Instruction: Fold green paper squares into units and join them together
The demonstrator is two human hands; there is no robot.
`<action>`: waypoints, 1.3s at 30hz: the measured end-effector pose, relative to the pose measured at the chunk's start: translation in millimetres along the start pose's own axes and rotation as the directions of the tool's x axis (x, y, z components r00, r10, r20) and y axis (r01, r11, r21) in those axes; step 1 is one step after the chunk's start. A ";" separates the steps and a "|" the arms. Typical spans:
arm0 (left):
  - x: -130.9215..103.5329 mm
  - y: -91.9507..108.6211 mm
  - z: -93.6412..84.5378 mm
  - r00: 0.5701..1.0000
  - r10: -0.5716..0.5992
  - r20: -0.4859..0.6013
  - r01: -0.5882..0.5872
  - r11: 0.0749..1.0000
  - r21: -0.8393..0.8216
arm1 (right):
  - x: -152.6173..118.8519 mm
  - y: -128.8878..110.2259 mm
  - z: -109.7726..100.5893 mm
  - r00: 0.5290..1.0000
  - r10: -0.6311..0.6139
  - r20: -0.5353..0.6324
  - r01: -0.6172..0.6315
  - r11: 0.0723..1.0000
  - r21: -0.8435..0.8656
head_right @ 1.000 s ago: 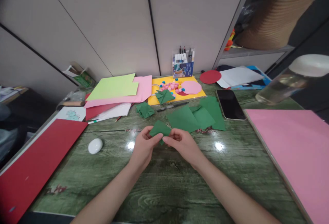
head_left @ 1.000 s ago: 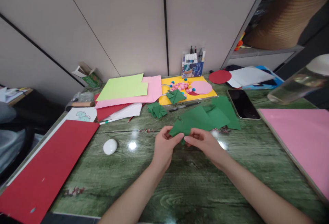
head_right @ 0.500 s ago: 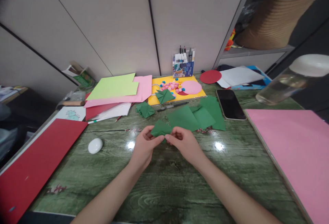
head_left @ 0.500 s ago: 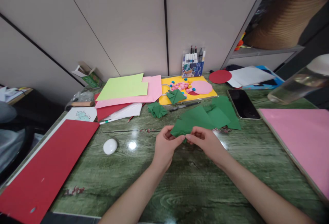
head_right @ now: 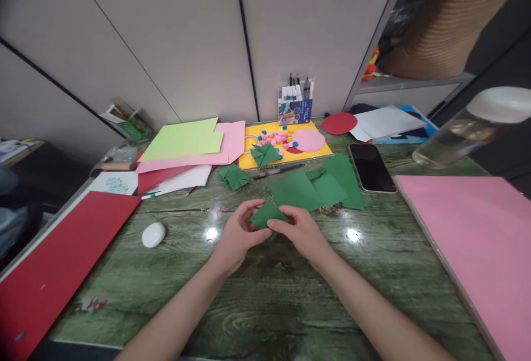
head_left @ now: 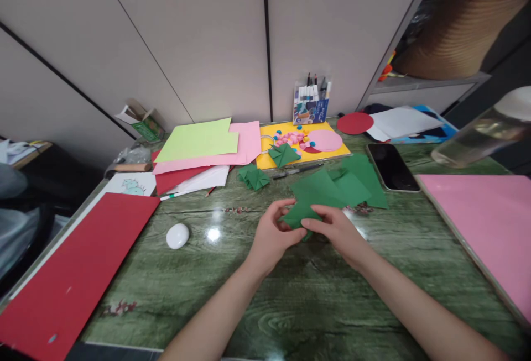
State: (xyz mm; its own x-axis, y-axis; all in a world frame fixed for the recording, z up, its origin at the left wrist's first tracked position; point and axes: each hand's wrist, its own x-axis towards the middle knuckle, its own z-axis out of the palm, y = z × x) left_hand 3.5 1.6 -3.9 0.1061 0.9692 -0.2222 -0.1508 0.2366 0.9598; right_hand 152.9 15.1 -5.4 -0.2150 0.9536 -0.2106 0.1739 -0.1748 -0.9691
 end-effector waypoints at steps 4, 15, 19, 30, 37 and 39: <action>1.0 -0.3 0.0 1.000 -0.010 -0.006 0.010 1.000 -0.005 | 1.0 2.5 0.4 0.995 -0.024 -0.098 0.012 0.992 -0.123; 1.9 -4.7 -1.5 0.996 -0.072 0.047 0.075 0.995 -0.065 | 0.1 -4.3 -0.5 0.996 -0.061 -0.059 0.055 0.992 -0.110; 1.7 -2.5 -1.7 0.996 -0.067 0.051 0.070 0.996 -0.057 | 0.8 -2.9 -0.9 0.993 -0.084 -0.076 0.072 0.985 -0.158; 0.4 -5.3 -1.4 0.999 -0.021 0.036 0.025 0.995 -0.097 | -0.3 -3.7 -2.1 0.999 -0.046 -0.008 0.045 0.998 -0.054; 0.6 -6.7 -0.8 0.999 -0.016 0.031 0.017 0.998 -0.056 | -0.5 0.5 -3.1 0.997 -0.071 -0.006 0.071 0.997 0.007; 0.3 -6.1 -0.3 1.000 -0.008 0.019 0.010 0.997 -0.072 | 0.7 0.6 -3.6 0.998 -0.053 0.027 0.052 0.998 0.025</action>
State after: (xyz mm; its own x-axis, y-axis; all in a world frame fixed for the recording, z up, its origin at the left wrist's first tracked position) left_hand 4.2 0.5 -9.9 0.1263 0.9657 -0.2270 -0.2202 0.2505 0.9427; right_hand 156.3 16.6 -5.7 -0.2496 0.9546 -0.1625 0.1381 -0.1310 -0.9817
